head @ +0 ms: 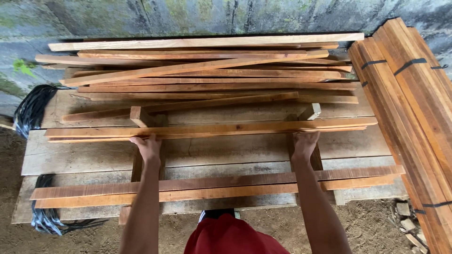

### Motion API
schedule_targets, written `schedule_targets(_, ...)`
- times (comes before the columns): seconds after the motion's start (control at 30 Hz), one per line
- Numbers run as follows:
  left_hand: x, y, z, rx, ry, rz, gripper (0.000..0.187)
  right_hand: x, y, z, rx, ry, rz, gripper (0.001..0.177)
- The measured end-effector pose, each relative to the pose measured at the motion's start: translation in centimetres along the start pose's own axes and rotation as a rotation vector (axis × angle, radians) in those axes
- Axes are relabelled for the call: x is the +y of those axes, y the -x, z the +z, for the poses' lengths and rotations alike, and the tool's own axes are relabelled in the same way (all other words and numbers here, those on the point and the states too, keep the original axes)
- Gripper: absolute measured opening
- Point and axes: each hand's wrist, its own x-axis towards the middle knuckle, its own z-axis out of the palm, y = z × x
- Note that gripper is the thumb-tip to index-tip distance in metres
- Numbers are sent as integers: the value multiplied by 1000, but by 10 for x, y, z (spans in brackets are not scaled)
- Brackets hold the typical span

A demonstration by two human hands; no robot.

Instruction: Sorting thin wooden slats on a workbench and bundling them together using a plastic strap and a tensioning tool.

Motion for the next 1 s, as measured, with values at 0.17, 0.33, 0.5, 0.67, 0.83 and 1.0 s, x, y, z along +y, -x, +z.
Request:
schedule_targets(0.17, 112, 74, 21, -100, -533, 123, 77, -111, 68, 37, -20, 366, 48, 75)
schedule_targets(0.33, 123, 80, 22, -198, -804, 192, 66, -105, 52, 35, -86, 686, 101, 77)
schedule_targets(0.5, 92, 59, 9, -236, -977, 112, 69, -91, 39, 32, -88, 746, 125, 81)
schedule_targets(0.67, 93, 58, 8, -264, -1058, 60, 77, -86, 39, 25, -131, 743, 147, 88)
schedule_targets(0.83, 99, 52, -5, -304, -1155, 56, 77, -84, 39, 20, -168, 739, 121, 88)
schedule_targets(1.0, 110, 66, -13, -318, -1160, 347, 74, -88, 38, 13, -121, 766, 32, 87)
